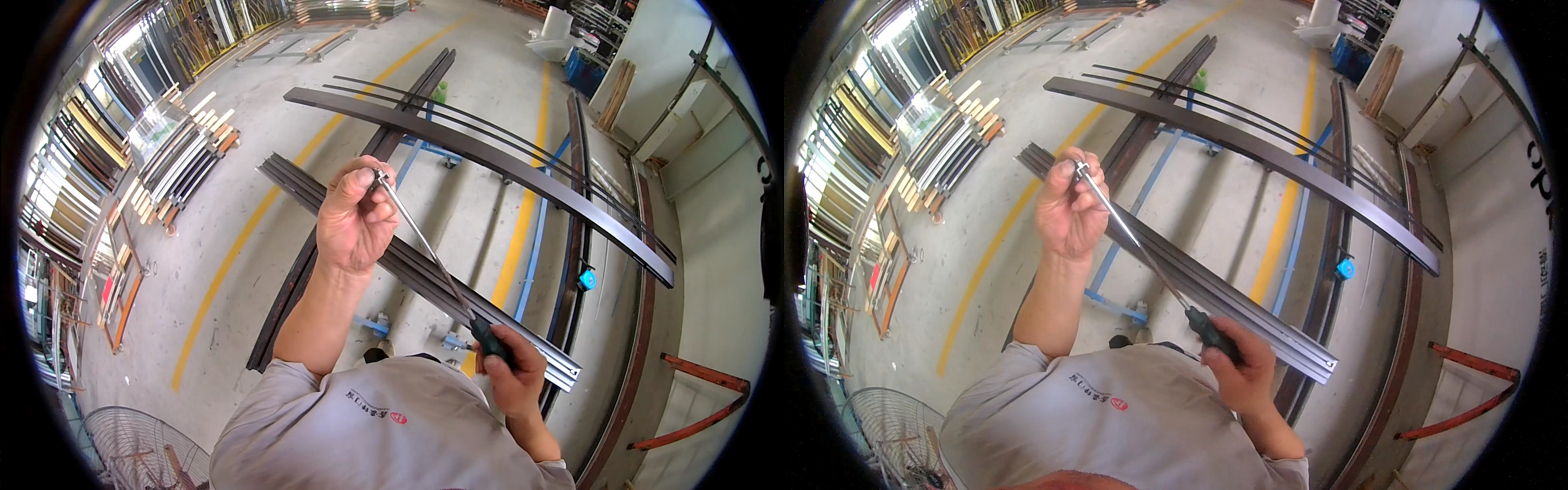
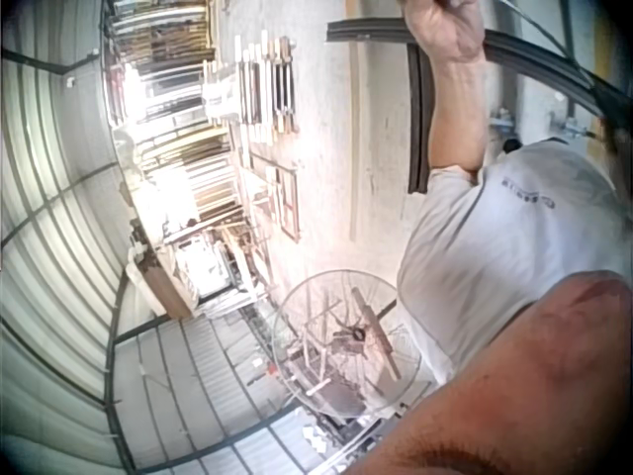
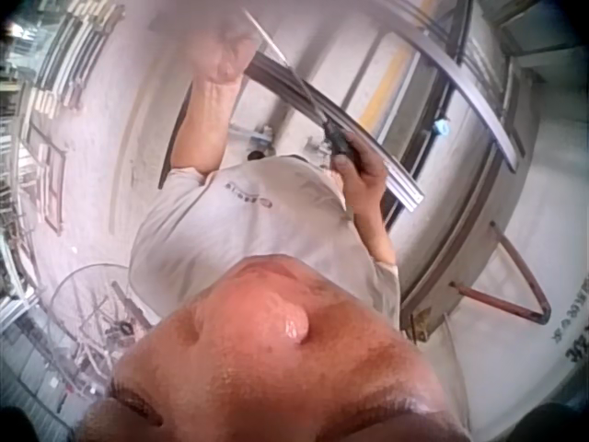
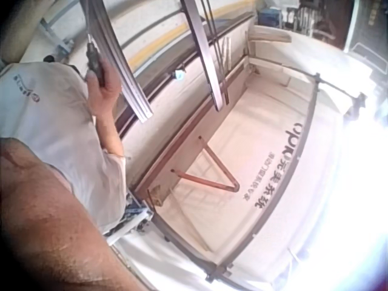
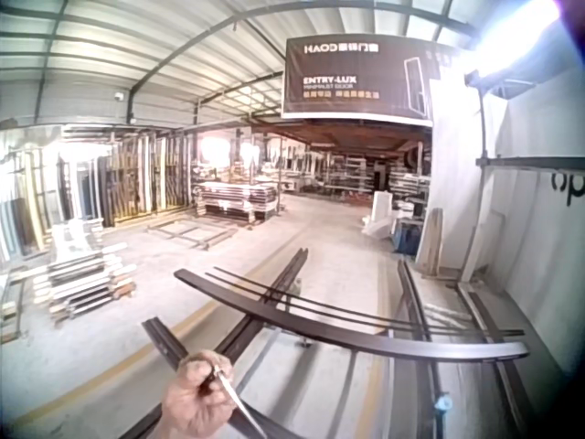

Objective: The person assembles a metal frame structure by inserting small metal brackets into the grooves of long metal profiles. They use a screwdriver to tighten screws into the brackets, securing the pieces together. The person handles multiple profiles and brackets, aligning them and fastening them to form a larger frame.

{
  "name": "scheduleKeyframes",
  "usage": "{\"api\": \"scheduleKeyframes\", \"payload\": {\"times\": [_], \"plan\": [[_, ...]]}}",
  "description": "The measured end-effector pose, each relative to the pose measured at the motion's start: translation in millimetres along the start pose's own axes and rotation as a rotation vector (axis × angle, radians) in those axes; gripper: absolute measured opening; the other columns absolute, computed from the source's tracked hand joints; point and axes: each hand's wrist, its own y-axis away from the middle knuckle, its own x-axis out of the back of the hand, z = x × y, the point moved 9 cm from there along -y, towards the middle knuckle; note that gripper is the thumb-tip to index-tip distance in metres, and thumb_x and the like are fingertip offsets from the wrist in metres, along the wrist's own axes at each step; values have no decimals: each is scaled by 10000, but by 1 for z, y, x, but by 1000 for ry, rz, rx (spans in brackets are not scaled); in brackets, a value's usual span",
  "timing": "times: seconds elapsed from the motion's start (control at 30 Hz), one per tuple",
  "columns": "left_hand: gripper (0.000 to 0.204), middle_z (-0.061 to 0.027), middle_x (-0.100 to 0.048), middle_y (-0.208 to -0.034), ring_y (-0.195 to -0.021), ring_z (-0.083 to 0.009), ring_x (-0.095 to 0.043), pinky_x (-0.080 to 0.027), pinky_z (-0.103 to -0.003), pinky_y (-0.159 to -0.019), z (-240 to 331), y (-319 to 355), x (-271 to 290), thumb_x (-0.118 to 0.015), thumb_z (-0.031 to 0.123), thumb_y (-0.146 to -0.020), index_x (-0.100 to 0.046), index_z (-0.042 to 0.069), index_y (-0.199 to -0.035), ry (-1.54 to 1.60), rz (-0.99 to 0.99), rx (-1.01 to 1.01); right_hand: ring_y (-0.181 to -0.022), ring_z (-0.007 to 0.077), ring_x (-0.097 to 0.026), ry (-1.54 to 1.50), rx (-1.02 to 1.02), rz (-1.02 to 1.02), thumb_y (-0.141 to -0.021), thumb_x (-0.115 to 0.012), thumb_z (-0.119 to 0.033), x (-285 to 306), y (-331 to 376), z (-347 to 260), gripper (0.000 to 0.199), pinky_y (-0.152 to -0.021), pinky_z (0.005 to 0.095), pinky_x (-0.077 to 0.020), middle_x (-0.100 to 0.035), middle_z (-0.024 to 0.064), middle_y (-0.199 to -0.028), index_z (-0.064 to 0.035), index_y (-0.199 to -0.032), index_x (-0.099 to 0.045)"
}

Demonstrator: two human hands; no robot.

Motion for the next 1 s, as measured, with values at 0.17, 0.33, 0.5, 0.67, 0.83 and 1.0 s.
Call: {"api": "scheduleKeyframes", "payload": {"times": [0.17,0.33,0.5,0.67,0.83,1.0], "plan": [[169,-192,-750,-1033,-808,-156,-722,-527,-228,-564,-1,4,-1,-647,10,-1022,-740,-43,-1152,-113,28,-8,-865,273,-688,636,321,175,-885,-704,38,-7,-6,-36,340,-802,337,-541,-700,157,-1042,17,-1221,-667],[151,-193,-760,-1034,-802,-162,-742,-570,-253,-580,-15,8,-6,-678,-5,-1000,-751,-49,-1125,-185,74,-1,-775,221,-634,477,62,-116,-874,-754,1,-9,-24,11,356,-722,346,-519,-672,129,-974,-11,-1212,-646],[163,-179,-720,-997,-776,-145,-673,-528,-230,-544,-43,16,-1,-654,-22,-979,-741,-51,-1113,-290,155,70,-797,151,-611,314,-131,14,-970,-725,-80,-7,-19,35,398,-724,308,-511,-684,83,-966,-35,-1333,-568],[167,-172,-754,-1043,-790,-141,-700,-550,-234,-564,-64,26,3,-689,-14,-967,-751,-27,-1121,-309,185,119,-795,111,-602,225,-83,-109,-1034,-645,-81,-22,-44,21,200,-718,286,-504,-704,75,-917,0,-1217,-651],[162,-162,-760,-1036,-785,-125,-703,-547,-235,-565,-67,26,2,-694,-6,-971,-750,-27,-1122,-305,195,126,-751,139,-607,292,-80,-28,-1048,-645,-125,-18,-50,24,154,-699,304,-501,-701,58,-840,6,-1062,-723],[159,-168,-759,-1033,-785,-122,-707,-548,-232,-571,-72,27,7,-689,0,-976,-751,-25,-1120,-311,213,134,-773,112,-589,125,-133,32,-1009,-727,-118,-22,-58,24,136,-718,280,-490,-679,38,-847,9,-1054,-711]]}}
